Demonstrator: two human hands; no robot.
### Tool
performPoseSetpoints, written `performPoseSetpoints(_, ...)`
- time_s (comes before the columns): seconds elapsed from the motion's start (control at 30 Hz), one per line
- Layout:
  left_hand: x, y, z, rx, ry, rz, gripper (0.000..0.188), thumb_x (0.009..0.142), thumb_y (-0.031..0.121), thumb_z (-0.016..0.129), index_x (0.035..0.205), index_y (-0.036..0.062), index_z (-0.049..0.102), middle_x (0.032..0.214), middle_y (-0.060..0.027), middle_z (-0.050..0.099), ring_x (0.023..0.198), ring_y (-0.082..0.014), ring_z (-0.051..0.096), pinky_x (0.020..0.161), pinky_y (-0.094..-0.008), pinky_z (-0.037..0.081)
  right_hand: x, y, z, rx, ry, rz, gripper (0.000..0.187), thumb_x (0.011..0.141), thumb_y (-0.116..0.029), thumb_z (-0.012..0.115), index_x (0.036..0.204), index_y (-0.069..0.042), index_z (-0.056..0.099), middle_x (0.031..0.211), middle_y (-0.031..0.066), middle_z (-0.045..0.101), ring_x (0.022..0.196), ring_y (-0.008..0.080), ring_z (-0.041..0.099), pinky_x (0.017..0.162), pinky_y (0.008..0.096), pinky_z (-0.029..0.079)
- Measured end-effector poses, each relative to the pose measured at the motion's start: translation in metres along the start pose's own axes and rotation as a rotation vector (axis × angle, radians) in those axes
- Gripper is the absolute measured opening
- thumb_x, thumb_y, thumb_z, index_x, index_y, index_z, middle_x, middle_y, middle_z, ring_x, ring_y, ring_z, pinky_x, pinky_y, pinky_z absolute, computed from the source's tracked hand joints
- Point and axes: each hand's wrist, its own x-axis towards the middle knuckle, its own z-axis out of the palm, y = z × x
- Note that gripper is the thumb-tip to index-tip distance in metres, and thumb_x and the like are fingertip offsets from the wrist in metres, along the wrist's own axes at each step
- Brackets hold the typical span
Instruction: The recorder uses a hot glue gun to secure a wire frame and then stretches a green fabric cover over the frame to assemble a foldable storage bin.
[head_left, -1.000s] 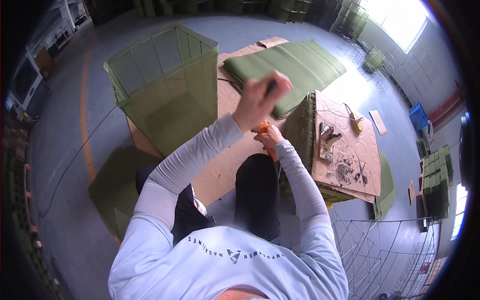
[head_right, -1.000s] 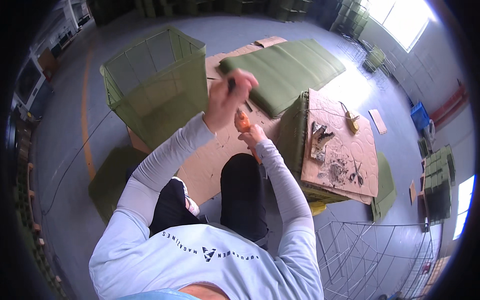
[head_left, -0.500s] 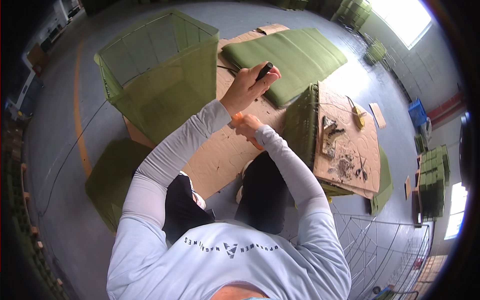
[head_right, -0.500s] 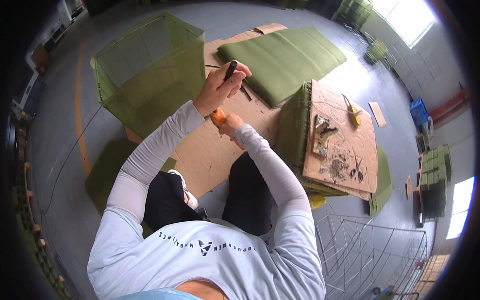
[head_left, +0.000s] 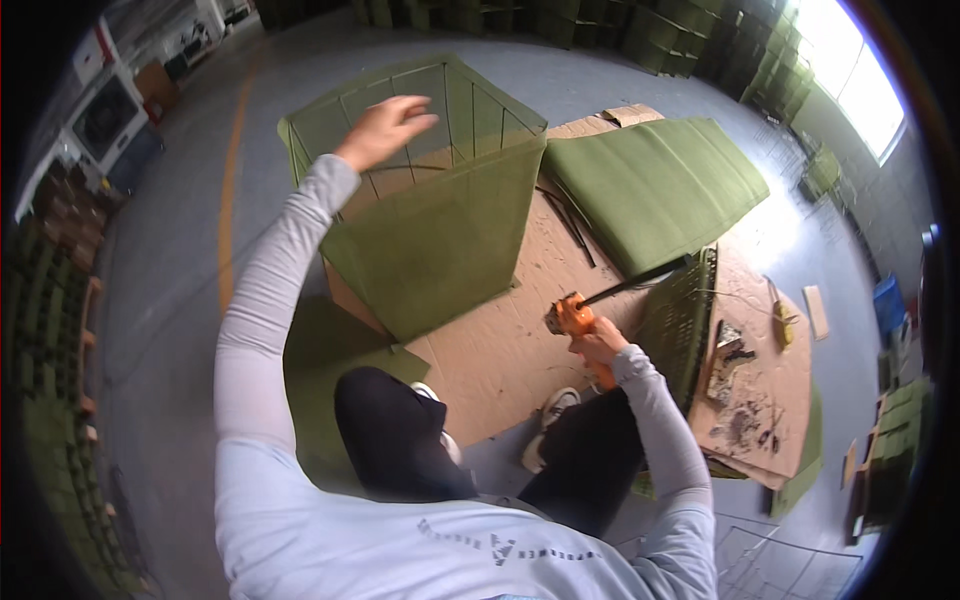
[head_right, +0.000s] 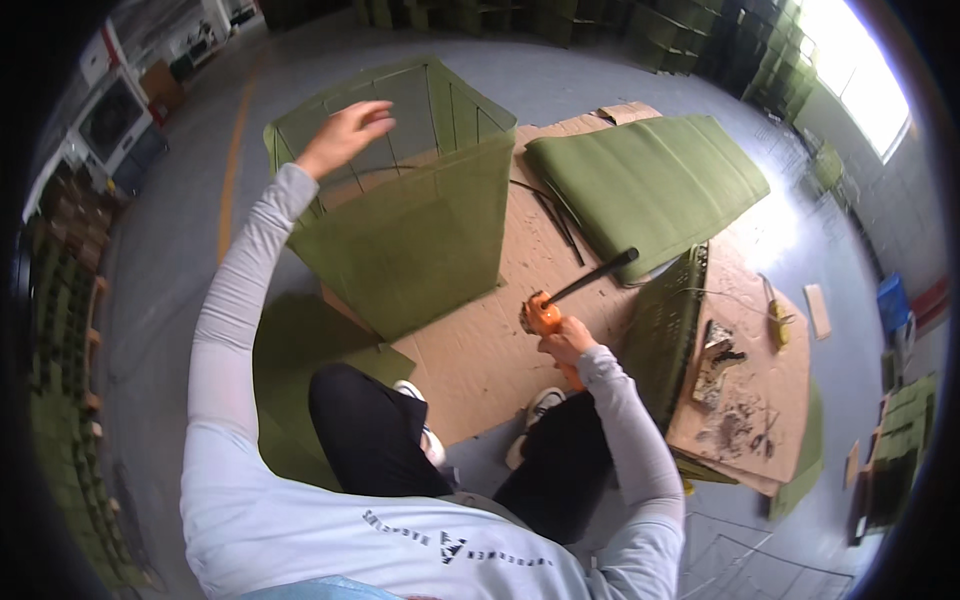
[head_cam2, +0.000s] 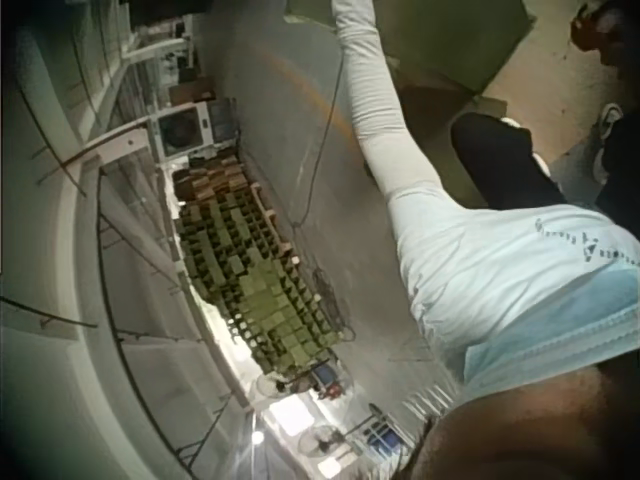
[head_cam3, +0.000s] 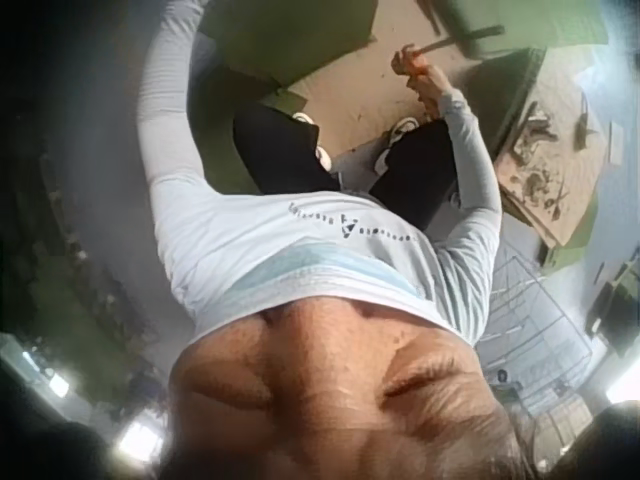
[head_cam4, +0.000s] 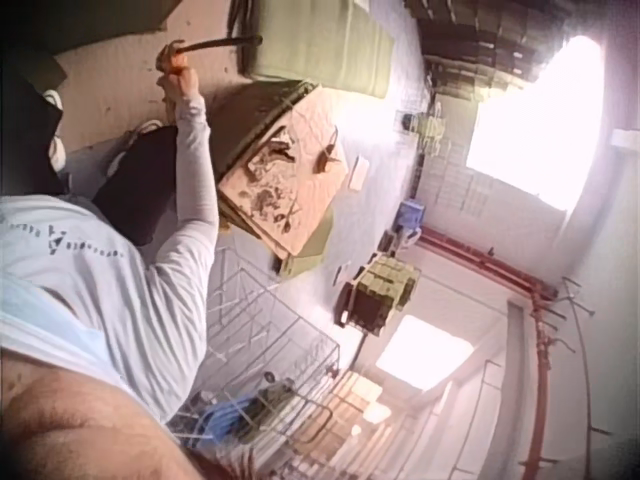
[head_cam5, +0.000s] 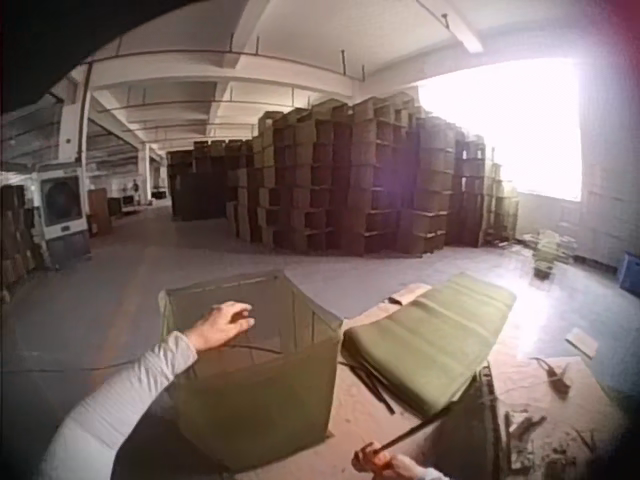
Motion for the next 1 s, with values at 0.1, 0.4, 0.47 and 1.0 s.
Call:
performPoseSetpoints(0.1, -0.015, -0.089, -0.060, 0.404, -0.370, -0.290, 0.053, 0.094, 0.045, 0.049, 0.120, -0.0001, 0.058, 0.121, -0.0204, 0.059, 0.117, -0.0343, 0.054, 0.096, -0.0399, 0.043, 0.018, -0.006, 0.005, -0.125, -0.045, -0.053, 0.021, 0.070, -0.015, 0.070, 0.076, 0.003, 0.061, 0.062, 0.0084, 0.060, 0.054, 0.0179, 0.061, 0.050, 0.0336, 0.051)
performPoseSetpoints(0.4, 0.021, -0.221, -0.087, 0.755, -0.063, -0.293, 0.035, 0.095, 0.030, 0.047, 0.111, 0.0003, 0.057, 0.116, -0.0218, 0.057, 0.113, -0.0372, 0.053, 0.096, -0.0454, 0.042, -0.002, -0.002, 0.002, 0.008, -0.040, -0.094, 0.023, 0.071, -0.016, 0.070, 0.082, 0.000, 0.059, 0.065, 0.0041, 0.058, 0.057, 0.0137, 0.058, 0.050, 0.0306, 0.047)
performPoseSetpoints(0.47, 0.013, -0.248, -0.102, 0.857, -0.230, -0.431, 0.042, 0.095, 0.031, 0.048, 0.126, 0.0024, 0.052, 0.128, -0.0184, 0.054, 0.121, -0.0345, 0.049, 0.101, -0.0433, 0.039, -0.005, 0.003, 0.001, 0.055, -0.040, -0.140, 0.022, 0.073, -0.015, 0.070, 0.084, 0.000, 0.058, 0.065, 0.0035, 0.057, 0.057, 0.0132, 0.058, 0.050, 0.0301, 0.047)
performPoseSetpoints(1.0, -0.011, -0.262, -0.075, 1.389, -0.585, -0.494, 0.027, 0.092, 0.010, 0.047, 0.103, 0.0119, 0.071, 0.107, -0.0100, 0.069, 0.101, -0.0269, 0.066, 0.090, -0.0488, 0.045, -0.012, -0.013, -0.007, 0.227, -0.033, -0.051, 0.021, 0.077, -0.009, 0.067, 0.094, 0.002, 0.058, 0.078, 0.0043, 0.060, 0.066, 0.0130, 0.059, 0.061, 0.0280, 0.052)
